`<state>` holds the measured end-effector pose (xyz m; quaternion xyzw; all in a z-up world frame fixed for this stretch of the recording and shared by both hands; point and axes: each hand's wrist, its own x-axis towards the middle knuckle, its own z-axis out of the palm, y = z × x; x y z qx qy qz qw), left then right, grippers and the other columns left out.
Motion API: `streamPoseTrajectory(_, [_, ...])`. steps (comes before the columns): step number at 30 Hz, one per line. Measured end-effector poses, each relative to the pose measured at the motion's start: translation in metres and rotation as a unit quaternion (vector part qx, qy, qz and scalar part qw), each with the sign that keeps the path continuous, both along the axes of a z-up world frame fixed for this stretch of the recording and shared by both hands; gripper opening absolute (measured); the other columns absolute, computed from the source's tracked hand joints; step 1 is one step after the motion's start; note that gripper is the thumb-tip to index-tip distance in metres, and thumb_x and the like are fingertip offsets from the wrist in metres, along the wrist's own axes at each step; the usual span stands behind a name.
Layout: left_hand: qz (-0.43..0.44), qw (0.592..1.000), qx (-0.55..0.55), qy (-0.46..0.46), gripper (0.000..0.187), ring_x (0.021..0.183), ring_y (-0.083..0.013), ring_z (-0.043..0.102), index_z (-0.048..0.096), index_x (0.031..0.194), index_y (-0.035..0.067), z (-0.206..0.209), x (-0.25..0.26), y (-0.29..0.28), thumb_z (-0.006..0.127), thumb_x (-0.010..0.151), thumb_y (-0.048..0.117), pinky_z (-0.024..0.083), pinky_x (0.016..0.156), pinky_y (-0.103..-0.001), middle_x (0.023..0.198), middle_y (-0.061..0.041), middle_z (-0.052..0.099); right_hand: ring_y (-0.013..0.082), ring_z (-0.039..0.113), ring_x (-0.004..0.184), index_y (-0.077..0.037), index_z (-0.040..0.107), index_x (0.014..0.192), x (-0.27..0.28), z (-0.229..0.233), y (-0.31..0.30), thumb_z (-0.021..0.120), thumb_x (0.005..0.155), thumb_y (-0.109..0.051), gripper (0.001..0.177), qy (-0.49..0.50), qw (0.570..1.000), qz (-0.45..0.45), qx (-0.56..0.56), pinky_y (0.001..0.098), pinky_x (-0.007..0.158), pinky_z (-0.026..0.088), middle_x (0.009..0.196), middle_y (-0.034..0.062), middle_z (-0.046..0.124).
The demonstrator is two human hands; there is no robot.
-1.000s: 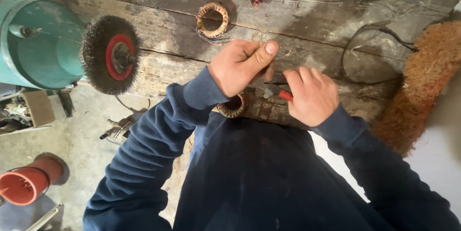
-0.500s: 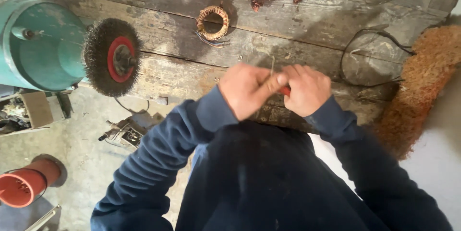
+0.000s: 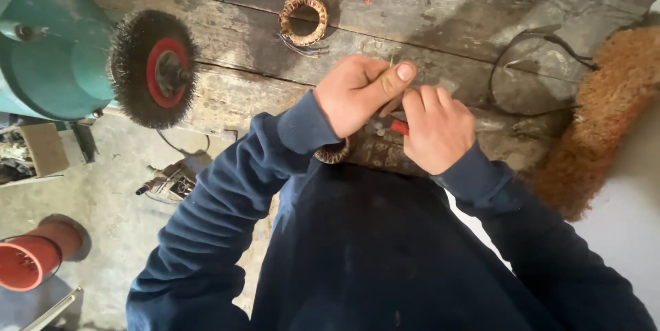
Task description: The person winds a thin wire around a cylindrical core to form a coil. They use pliers to cut the wire and tuck the ends into the winding. The person also handles a second coil and a bundle of copper wire on the workbench.
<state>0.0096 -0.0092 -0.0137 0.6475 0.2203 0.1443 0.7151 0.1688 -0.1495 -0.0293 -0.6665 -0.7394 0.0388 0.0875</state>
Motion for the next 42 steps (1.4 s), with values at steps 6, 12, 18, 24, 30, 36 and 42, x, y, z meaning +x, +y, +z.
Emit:
streamPoseTrajectory(6, [0.013, 1.000, -0.011, -0.005, 0.063, 0.057, -0.0089, 0.048, 0.060, 0.067, 0.006, 0.000, -0.002, 0.005, 0.049, 0.108, 0.053, 0.043, 0.055, -0.030, 0.059, 0.002, 0.053, 0.0293, 0.060, 0.089, -0.007, 0.060, 0.101, 0.005, -0.001, -0.001, 0.075, 0.066, -0.009, 0.038, -0.002, 1.000, -0.008, -0.008, 0.0418, 0.066, 0.049, 0.091, 0.0084, 0.057])
streamPoseTrajectory(12, [0.010, 1.000, 0.002, 0.014, 0.065, 0.055, -0.0089, 0.049, 0.062, 0.066, 0.007, 0.004, -0.005, 0.005, 0.047, 0.106, 0.056, 0.042, 0.053, -0.029, 0.057, 0.002, 0.053, 0.0290, 0.061, 0.091, -0.009, 0.062, 0.101, 0.009, -0.003, 0.004, 0.075, 0.067, -0.010, 0.037, 0.020, 0.999, -0.001, -0.026, 0.0422, 0.066, 0.049, 0.091, 0.0080, 0.059])
streamPoseTrajectory(18, [0.006, 1.000, 0.002, 0.008, 0.066, 0.057, -0.0093, 0.049, 0.061, 0.067, 0.007, 0.000, -0.004, 0.006, 0.046, 0.106, 0.058, 0.042, 0.054, -0.029, 0.058, 0.002, 0.051, 0.0297, 0.061, 0.097, -0.006, 0.064, 0.113, 0.009, 0.001, 0.007, 0.076, 0.071, -0.011, 0.044, 0.030, 0.999, 0.008, 0.018, 0.0411, 0.074, 0.051, 0.101, 0.0081, 0.062])
streamPoseTrajectory(24, [0.001, 1.000, 0.007, 0.006, 0.068, 0.055, -0.0102, 0.048, 0.061, 0.067, 0.008, 0.003, -0.007, 0.010, 0.044, 0.106, 0.060, 0.043, 0.054, -0.030, 0.056, 0.001, 0.050, 0.0293, 0.062, 0.093, -0.007, 0.064, 0.106, 0.012, -0.005, 0.005, 0.074, 0.068, -0.008, 0.039, 0.007, 1.000, 0.012, 0.010, 0.0410, 0.069, 0.049, 0.093, 0.0082, 0.060])
streamPoseTrajectory(30, [0.027, 0.998, 0.011, 0.051, 0.060, 0.053, -0.0146, 0.050, 0.062, 0.066, 0.009, 0.009, -0.011, 0.005, 0.050, 0.106, 0.052, 0.043, 0.051, -0.034, 0.055, -0.002, 0.054, 0.0295, 0.062, 0.087, -0.009, 0.063, 0.099, 0.013, -0.014, 0.004, 0.075, 0.068, -0.009, 0.034, 0.025, 1.000, 0.000, -0.001, 0.0426, 0.067, 0.049, 0.089, 0.0075, 0.060])
streamPoseTrajectory(36, [-0.072, 0.865, 0.494, 0.040, 0.043, 0.056, -0.0317, 0.063, 0.068, 0.067, 0.011, 0.013, -0.015, -0.067, 0.067, 0.092, 0.045, 0.050, 0.056, -0.046, 0.056, -0.010, 0.060, 0.0303, 0.061, 0.086, -0.006, 0.064, 0.115, 0.012, -0.015, -0.003, 0.074, 0.081, -0.031, 0.044, 0.058, 0.998, 0.003, -0.016, 0.0426, 0.067, 0.049, 0.091, 0.0096, 0.060])
streamPoseTrajectory(42, [0.068, 0.879, 0.473, 0.014, 0.022, 0.067, -0.0293, 0.065, 0.074, 0.099, 0.021, -0.038, 0.010, -0.077, 0.064, 0.095, 0.041, 0.050, 0.060, -0.045, 0.069, -0.006, 0.065, 0.0319, 0.066, 0.093, -0.017, 0.062, 0.118, 0.046, -0.064, -0.020, 0.074, 0.082, -0.038, 0.044, -0.016, 0.998, 0.017, -0.063, 0.0445, 0.073, 0.052, 0.101, 0.0075, 0.064])
